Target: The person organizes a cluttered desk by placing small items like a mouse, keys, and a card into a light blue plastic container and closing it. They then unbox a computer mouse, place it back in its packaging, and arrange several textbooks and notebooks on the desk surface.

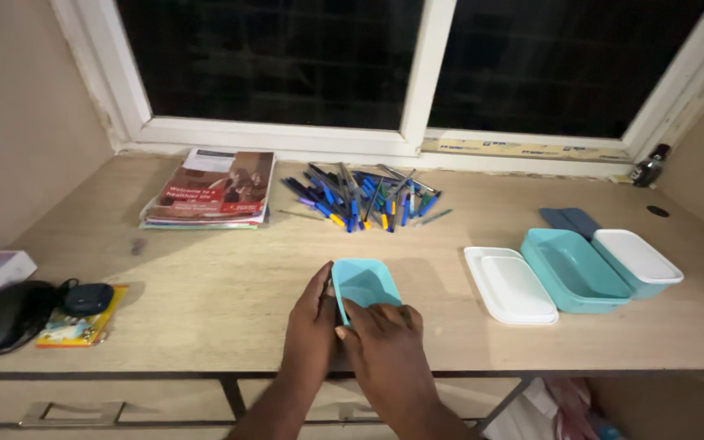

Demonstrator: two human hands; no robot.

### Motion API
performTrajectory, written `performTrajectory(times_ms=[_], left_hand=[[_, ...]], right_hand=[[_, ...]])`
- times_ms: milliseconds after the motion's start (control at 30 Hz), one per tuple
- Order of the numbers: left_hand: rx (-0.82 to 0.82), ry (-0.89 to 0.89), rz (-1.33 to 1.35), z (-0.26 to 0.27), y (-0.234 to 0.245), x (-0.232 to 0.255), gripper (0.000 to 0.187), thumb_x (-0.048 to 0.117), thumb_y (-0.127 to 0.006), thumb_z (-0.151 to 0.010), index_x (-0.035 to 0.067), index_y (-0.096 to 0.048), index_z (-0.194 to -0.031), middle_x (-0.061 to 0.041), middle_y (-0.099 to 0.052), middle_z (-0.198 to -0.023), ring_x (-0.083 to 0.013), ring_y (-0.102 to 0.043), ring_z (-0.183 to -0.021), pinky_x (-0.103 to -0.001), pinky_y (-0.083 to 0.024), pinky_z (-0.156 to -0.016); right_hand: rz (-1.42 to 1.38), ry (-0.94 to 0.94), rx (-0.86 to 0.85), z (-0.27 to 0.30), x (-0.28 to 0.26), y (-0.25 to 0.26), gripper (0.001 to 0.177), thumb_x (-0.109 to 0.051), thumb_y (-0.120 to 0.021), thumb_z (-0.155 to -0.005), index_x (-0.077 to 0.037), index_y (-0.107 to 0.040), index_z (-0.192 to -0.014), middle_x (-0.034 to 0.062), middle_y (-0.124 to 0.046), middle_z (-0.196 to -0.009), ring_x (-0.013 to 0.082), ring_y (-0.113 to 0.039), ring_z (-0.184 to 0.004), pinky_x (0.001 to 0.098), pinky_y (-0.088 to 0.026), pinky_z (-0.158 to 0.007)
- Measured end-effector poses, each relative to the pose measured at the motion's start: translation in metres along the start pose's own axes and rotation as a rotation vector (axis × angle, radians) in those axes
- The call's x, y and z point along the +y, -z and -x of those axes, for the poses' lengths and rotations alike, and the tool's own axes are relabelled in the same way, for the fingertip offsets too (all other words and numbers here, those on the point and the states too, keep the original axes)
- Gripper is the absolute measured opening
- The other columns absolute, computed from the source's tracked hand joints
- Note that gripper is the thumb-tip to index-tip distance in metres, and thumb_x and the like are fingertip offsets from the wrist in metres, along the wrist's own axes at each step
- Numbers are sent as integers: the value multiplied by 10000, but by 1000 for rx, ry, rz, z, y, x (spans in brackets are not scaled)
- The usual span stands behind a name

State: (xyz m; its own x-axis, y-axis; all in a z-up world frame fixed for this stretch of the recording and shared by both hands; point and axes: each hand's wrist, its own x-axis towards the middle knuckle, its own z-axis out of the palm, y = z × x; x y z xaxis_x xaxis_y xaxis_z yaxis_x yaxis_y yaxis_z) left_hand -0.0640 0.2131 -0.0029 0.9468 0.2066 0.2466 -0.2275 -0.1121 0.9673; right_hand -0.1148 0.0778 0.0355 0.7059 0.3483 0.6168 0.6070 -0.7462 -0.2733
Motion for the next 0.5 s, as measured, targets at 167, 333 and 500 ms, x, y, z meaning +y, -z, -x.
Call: performTrajectory(times_ms=[167, 333, 500], left_hand=[[-54, -21, 192, -4, 8, -11, 456, 144, -473, -995, 48, -559, -1433, -148, -721, -1289, -217, -671, -1174, -316, -489, -1009], [-74, -97, 252, -6, 6, -17, 455, 160, -491, -1019, 22, -530, -1451, -156, -676, -1373, -222, -627, -1260, -317, -438, -1077], [-86, -76, 119, -4, 3, -10, 454, 195, -477, -1022, 47, -552, -1445, -149, -688, -1364, -221, -651, -1258, -325, -460, -1070]], right_hand=[[-53, 105, 24, -1, 3, -4, 445, -214, -673, -911, -25, -611, -1309, 150, -648, -1297, 334, -552, -1221, 547, -307, -1077], [-251, -83, 121, 2, 43, -1, 434, -215, -573, -976, -59, -586, -1381, 154, -576, -1459, 303, -511, -1382, 422, -323, -1177], [-811, -431, -40, -8, 82, -20, 467, -300, -504, -1035, -75, -556, -1441, 105, -550, -1523, 220, -484, -1417, 332, -334, -1155]])
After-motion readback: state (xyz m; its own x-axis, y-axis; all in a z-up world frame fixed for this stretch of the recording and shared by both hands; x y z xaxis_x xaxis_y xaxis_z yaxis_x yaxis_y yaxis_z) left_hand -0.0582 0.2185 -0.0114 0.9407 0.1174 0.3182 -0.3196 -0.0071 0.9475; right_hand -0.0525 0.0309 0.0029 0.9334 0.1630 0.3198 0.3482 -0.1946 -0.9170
